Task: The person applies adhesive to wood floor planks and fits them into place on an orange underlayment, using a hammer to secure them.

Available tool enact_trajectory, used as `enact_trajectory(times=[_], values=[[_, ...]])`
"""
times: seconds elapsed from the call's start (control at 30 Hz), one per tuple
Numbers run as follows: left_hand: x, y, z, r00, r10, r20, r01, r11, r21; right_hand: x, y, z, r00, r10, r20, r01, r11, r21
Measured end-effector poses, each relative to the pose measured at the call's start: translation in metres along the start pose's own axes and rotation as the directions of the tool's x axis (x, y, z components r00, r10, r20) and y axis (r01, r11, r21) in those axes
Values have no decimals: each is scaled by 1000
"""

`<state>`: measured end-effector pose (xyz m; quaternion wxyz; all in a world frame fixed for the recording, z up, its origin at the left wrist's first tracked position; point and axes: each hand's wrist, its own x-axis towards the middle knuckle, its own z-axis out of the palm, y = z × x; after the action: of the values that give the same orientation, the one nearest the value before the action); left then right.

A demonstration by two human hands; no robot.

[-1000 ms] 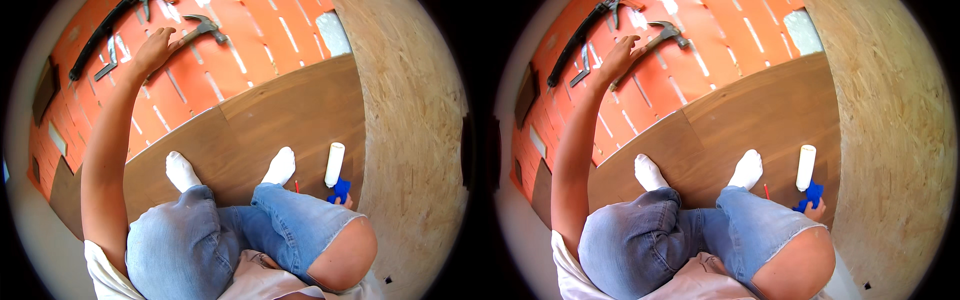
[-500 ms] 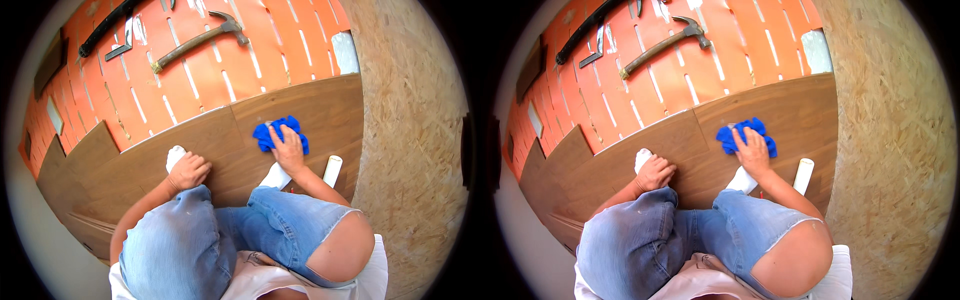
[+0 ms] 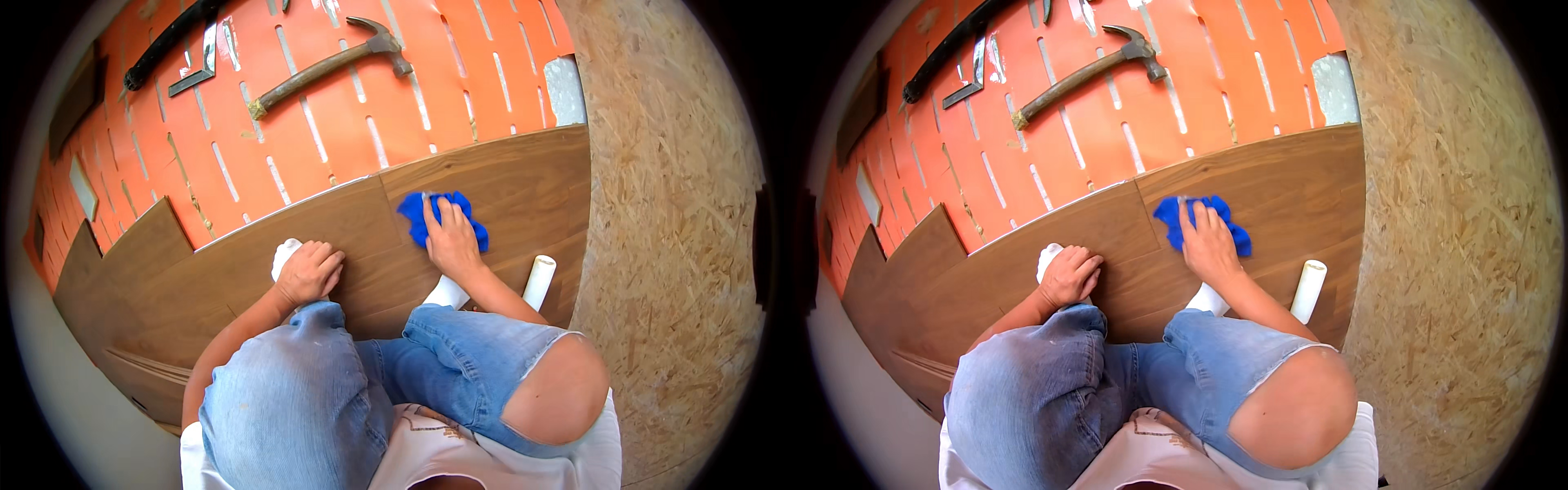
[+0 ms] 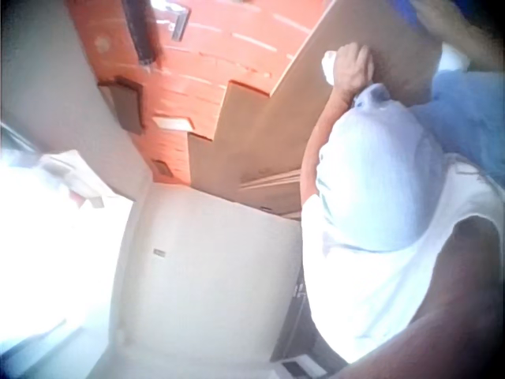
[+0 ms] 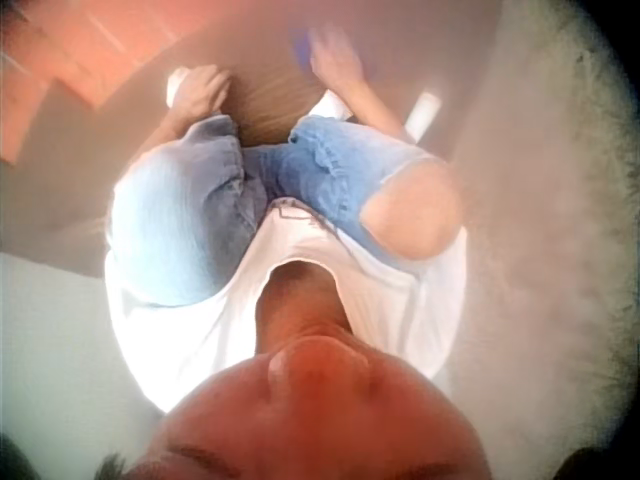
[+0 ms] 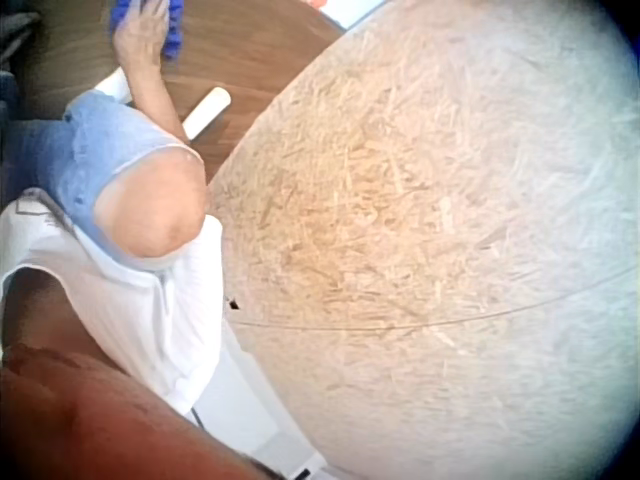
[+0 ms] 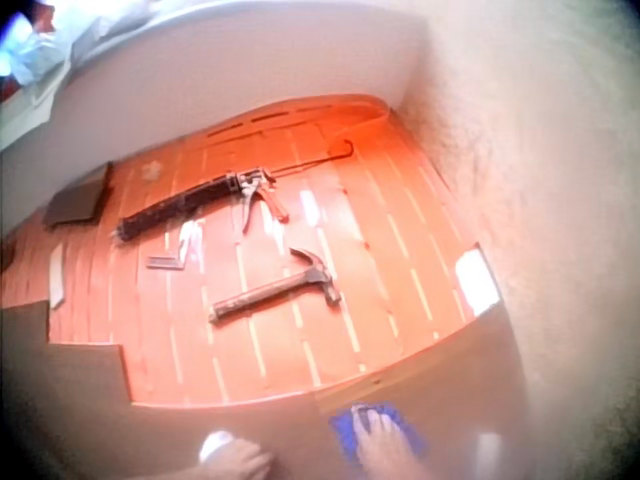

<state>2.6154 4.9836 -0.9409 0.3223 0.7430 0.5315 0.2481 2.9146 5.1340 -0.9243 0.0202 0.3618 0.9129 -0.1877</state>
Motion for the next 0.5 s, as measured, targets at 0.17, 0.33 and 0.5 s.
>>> enact_trajectory(times=[0.17,0.33,0.5], values=[[-12,-4,-4,1000,8,2,-9,1000,28,0,-2,-7,998,12,63,-13,1000,12],[-6,1,0,999,-10,-40,10,1000,18,-33,6,2,1000,-5,29,5,1000,-13],[-5,0,1,1000,17,-6,-17,1000,6,39,2,-6,999,-6,-47,6,1000,17]])
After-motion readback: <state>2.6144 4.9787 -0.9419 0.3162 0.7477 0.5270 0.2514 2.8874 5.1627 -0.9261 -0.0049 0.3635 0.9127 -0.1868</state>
